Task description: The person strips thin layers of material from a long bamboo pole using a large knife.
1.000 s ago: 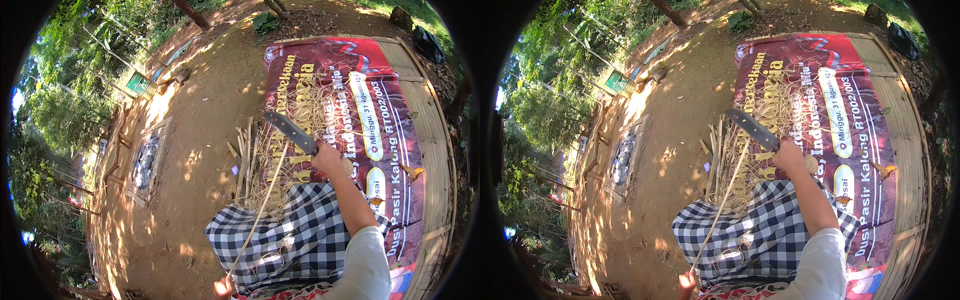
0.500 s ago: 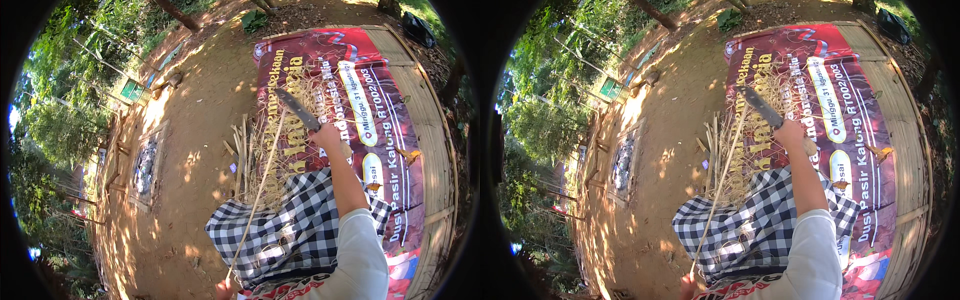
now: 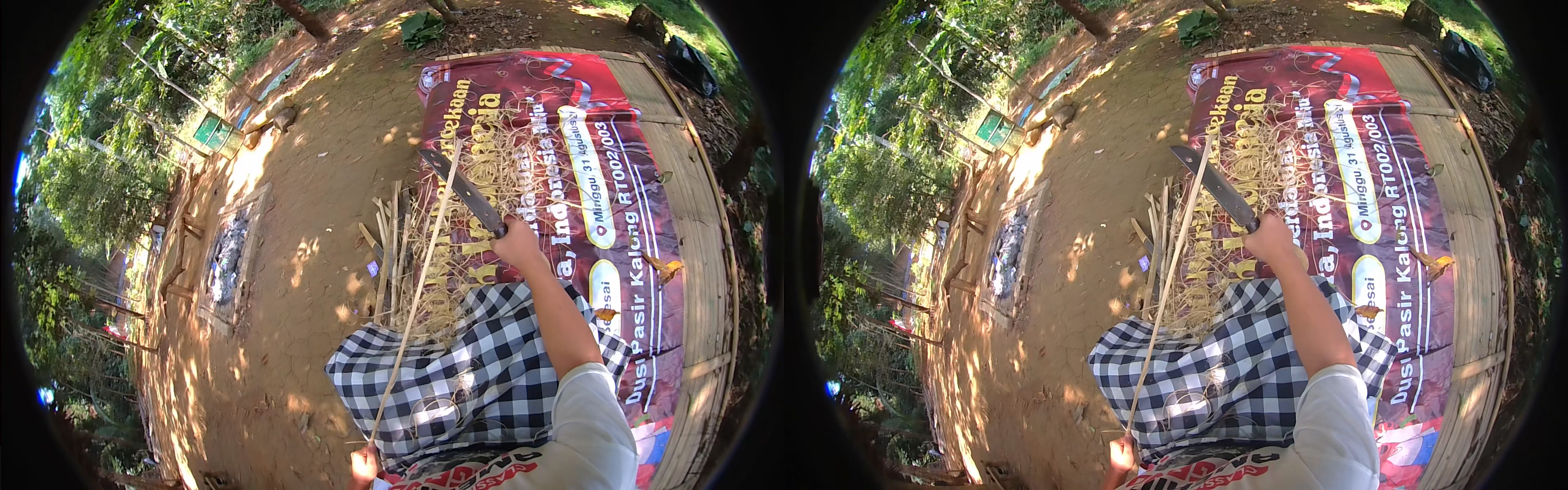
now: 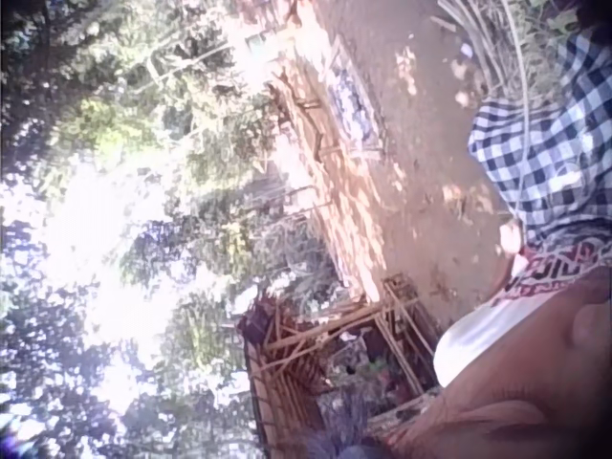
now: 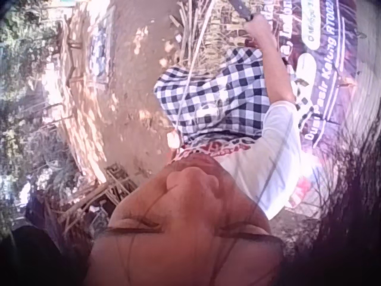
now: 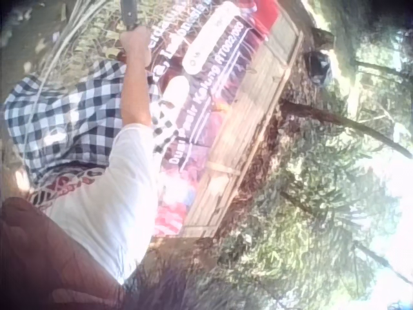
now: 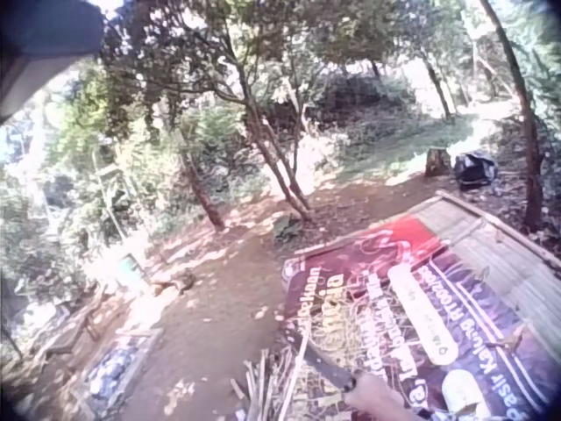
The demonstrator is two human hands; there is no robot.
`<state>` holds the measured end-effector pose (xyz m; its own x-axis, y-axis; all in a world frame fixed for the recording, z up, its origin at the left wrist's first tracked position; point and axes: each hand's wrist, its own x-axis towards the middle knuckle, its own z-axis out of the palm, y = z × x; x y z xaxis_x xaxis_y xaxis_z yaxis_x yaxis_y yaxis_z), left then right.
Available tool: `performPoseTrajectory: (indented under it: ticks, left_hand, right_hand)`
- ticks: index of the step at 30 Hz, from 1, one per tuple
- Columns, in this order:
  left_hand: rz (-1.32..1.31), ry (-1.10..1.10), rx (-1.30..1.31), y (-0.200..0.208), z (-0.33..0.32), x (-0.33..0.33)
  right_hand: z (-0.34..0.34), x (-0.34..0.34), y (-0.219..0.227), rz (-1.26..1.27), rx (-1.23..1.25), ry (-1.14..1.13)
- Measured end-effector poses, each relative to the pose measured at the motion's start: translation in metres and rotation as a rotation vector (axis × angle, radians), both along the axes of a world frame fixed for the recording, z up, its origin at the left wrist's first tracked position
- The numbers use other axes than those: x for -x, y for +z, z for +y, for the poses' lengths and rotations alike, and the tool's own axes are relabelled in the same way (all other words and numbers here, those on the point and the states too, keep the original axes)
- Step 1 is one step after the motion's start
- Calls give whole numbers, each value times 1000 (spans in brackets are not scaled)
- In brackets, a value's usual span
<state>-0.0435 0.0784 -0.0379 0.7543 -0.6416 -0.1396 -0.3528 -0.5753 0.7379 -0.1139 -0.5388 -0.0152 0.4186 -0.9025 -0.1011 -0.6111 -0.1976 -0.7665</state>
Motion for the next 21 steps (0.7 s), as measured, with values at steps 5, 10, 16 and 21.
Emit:
performPoseTrajectory:
  ticks: [5,10,16,21]
  left_hand:
    - [225,206,11,-12,4,7]
    - [305,219,9,-12,1,3]
    - [337,223,-21,-13,4,-1]
    - [370,229,-20,-6,-5,0]
  right_hand:
    - [3,-7,-11,88,-118,38]
    - [-5,-8,-27,-96,-251,-24]
    - [-7,-11,-34,-634,-647,-77]
    - [-6,-10,-30,-728,-802,-103]
